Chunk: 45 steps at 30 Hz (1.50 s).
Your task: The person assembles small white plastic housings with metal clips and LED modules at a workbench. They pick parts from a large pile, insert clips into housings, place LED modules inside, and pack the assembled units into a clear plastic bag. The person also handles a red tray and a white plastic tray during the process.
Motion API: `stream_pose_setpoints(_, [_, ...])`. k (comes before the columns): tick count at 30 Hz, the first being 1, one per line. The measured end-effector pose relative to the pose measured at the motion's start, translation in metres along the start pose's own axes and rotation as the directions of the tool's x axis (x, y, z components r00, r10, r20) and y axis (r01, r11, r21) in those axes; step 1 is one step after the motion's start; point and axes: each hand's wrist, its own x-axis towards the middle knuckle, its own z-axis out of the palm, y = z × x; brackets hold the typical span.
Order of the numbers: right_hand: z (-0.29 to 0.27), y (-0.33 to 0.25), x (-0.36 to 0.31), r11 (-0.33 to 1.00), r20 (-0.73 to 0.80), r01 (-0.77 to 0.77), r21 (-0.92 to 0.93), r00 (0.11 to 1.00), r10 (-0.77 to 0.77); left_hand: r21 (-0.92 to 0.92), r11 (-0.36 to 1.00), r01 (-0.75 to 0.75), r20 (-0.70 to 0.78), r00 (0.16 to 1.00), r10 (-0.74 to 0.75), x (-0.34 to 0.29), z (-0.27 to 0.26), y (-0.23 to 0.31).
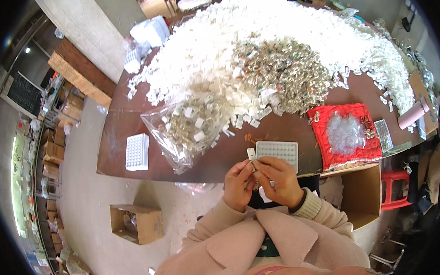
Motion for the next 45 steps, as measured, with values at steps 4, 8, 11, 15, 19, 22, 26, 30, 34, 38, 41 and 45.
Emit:
stream_pose_setpoints(4, [-0.003,0.006,-0.005,0.988,-0.073,-0.055,0.142,0.995,0.066,-0.094,0.992,0.088,0.05,0.995,-0.084,0.0,0.004,0.004])
stream_pose_setpoints(8, [-0.006,0.016,0.0,0.43,0.297,-0.598,0.677,0.756,0.583,0.145,0.989,-0.013,0.109,0.994,-0.003,-0.009,0.015,0.006])
stream_pose_setpoints(11, [-0.009,0.018,0.001,0.285,0.351,-0.625,0.727,0.695,0.628,0.15,0.989,-0.017,0.102,0.995,0.002,-0.017,0.021,0.009])
stream_pose_setpoints(15, [-0.003,0.011,-0.009,0.546,0.081,-0.465,0.697,0.807,0.584,0.057,0.992,0.111,0.141,0.983,-0.118,-0.018,0.016,0.012])
stream_pose_setpoints(19, [0.002,0.015,-0.006,0.777,-0.074,-0.199,0.597,0.951,0.3,-0.251,0.945,0.209,0.323,0.939,-0.122,-0.009,0.01,0.012])
stream_pose_setpoints(22, [-0.001,0.021,0.002,0.816,-0.062,-0.056,0.575,0.992,0.112,-0.29,0.936,0.199,0.272,0.955,-0.118,-0.008,0.011,0.011])
stream_pose_setpoints(26, [0.0,0.023,0.007,0.844,-0.056,-0.013,0.537,0.997,0.051,-0.32,0.919,0.231,0.244,0.957,-0.156,-0.005,0.015,0.011])
stream_pose_setpoints(30, [0.005,0.025,0.007,0.855,-0.047,-0.038,0.517,0.996,0.073,-0.299,0.933,0.202,0.203,0.968,-0.144,0.0,0.016,0.008])
stream_pose_setpoints(34, [0.01,0.028,0.008,0.884,-0.04,-0.05,0.465,0.996,0.077,-0.313,0.932,0.181,0.101,0.982,-0.157,-0.001,0.015,0.0])
stream_pose_setpoints(38, [0.014,0.026,0.006,0.883,-0.092,-0.015,0.469,0.994,0.066,-0.283,0.951,0.122,0.16,0.984,-0.078,-0.002,0.009,-0.004])
stream_pose_setpoints(41, [0.016,0.024,0.001,0.9,-0.09,-0.03,0.436,0.993,0.077,-0.321,0.937,0.136,0.191,0.979,-0.077,-0.003,0.005,-0.006])
stream_pose_setpoints(45, [0.011,0.022,-0.006,0.885,-0.105,-0.048,0.463,0.989,0.109,-0.324,0.937,0.133,0.249,0.967,-0.051,-0.001,0.007,-0.009])
